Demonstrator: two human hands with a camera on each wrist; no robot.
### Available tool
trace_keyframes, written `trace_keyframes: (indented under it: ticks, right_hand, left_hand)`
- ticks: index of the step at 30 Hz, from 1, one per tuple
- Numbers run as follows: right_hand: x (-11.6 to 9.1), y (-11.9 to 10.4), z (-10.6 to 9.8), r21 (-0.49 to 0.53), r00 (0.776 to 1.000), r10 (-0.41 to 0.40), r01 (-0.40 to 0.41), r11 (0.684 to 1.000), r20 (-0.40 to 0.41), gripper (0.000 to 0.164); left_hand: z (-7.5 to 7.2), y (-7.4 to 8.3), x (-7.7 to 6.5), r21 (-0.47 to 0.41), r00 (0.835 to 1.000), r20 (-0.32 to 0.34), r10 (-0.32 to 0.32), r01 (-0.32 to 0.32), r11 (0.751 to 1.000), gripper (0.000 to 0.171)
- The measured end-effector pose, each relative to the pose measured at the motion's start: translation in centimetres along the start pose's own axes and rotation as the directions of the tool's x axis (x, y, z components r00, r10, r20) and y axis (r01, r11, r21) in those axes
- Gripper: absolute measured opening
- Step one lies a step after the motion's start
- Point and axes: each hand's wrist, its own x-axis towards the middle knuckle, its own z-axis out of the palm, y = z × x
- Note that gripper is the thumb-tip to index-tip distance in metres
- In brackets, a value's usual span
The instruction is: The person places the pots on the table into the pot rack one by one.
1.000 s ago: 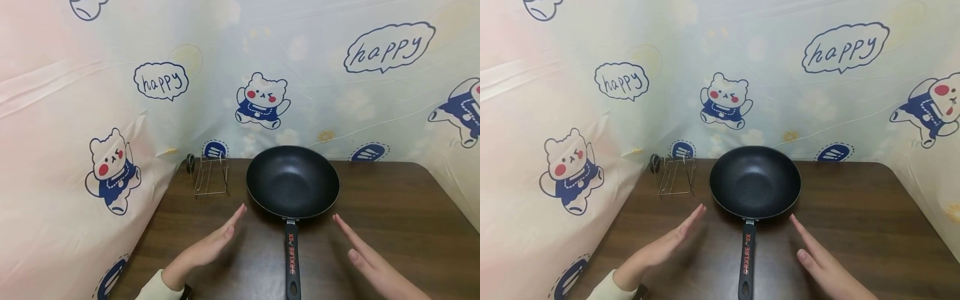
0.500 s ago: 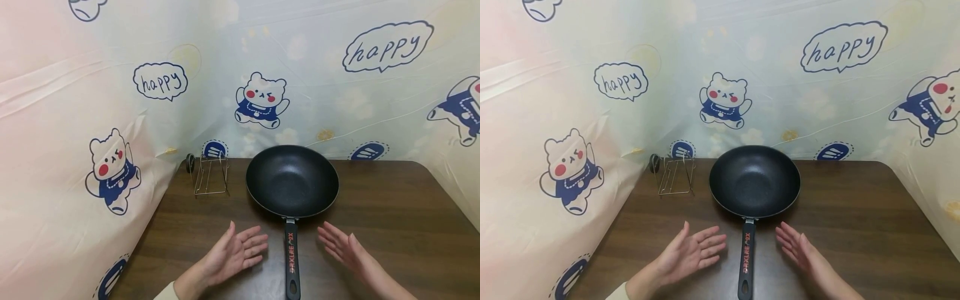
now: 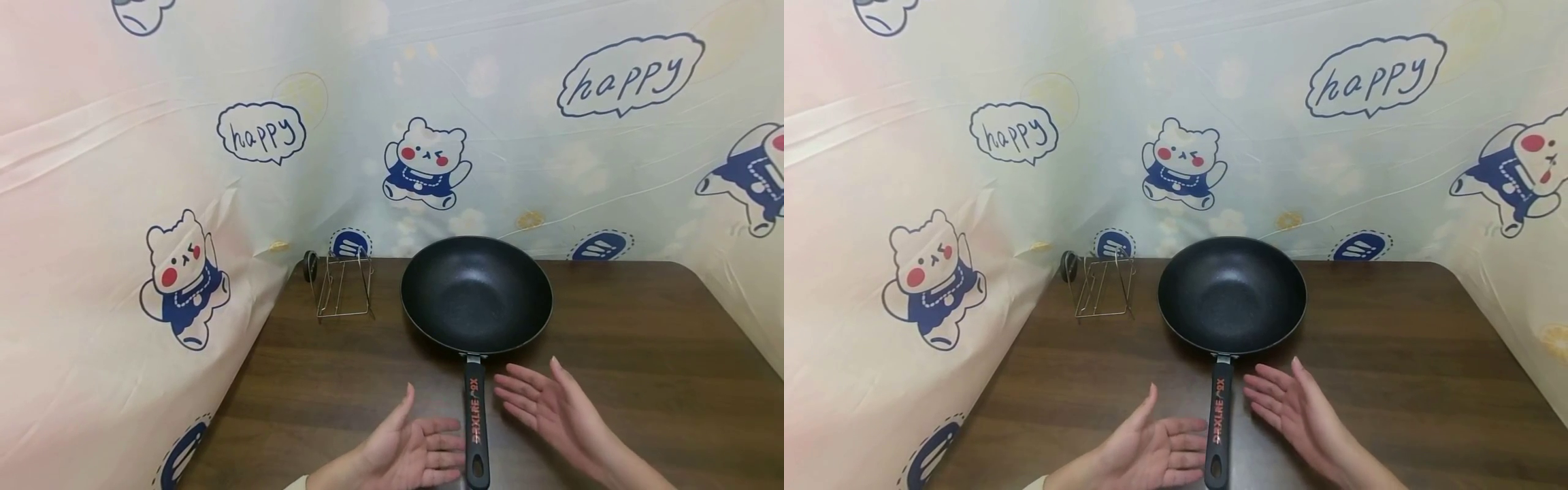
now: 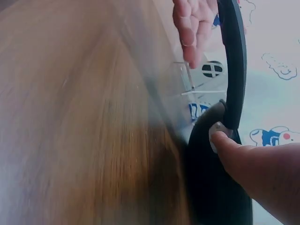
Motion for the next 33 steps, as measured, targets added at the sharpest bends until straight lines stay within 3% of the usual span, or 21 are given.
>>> trace_keyframes:
  ticks: [5, 9, 15, 19, 25, 33]
  right_hand:
    - [1.2, 0.5, 0.6, -0.022, 0.998, 0.017, -0.018, 1.000, -0.057, 0.094]
    - [2.2, 0.8, 1.1, -0.057, 0.997, 0.015, -0.019, 0.998, -0.076, 0.093]
    - [3.4, 1.0, 1.3, -0.093, 0.998, 0.029, -0.034, 0.995, -0.060, 0.091]
    - [4.1, 1.2, 1.2, -0.101, 0.998, 0.042, -0.046, 0.994, -0.046, 0.092]
    - [5.0, 1.4, 1.2, -0.047, 0.998, 0.059, -0.060, 0.997, -0.025, 0.087]
    - [6.4, 2.2, 1.6, -0.003, 0.995, 0.062, -0.063, 0.998, -0.082, 0.083]
  left_hand:
    - [0.6, -0.9, 0.7, 0.040, 0.999, 0.011, -0.046, 0.045, 0.998, 0.103]
    - [1.3, -1.4, 1.1, 0.066, 0.999, -0.009, -0.037, 0.038, 0.997, 0.102]
    - [2.7, -2.1, 1.6, 0.018, 0.997, -0.073, -0.039, 0.041, 0.999, 0.099]
    - [3.4, -2.5, 2.0, 0.019, 0.996, -0.064, -0.056, 0.057, 0.998, 0.093]
    - [4.1, -2.7, 2.3, 0.032, 0.996, -0.048, -0.078, 0.080, 0.996, 0.082]
    - [4.7, -2.9, 2.8, 0.125, 0.996, -0.064, -0.062, 0.069, 0.990, 0.074]
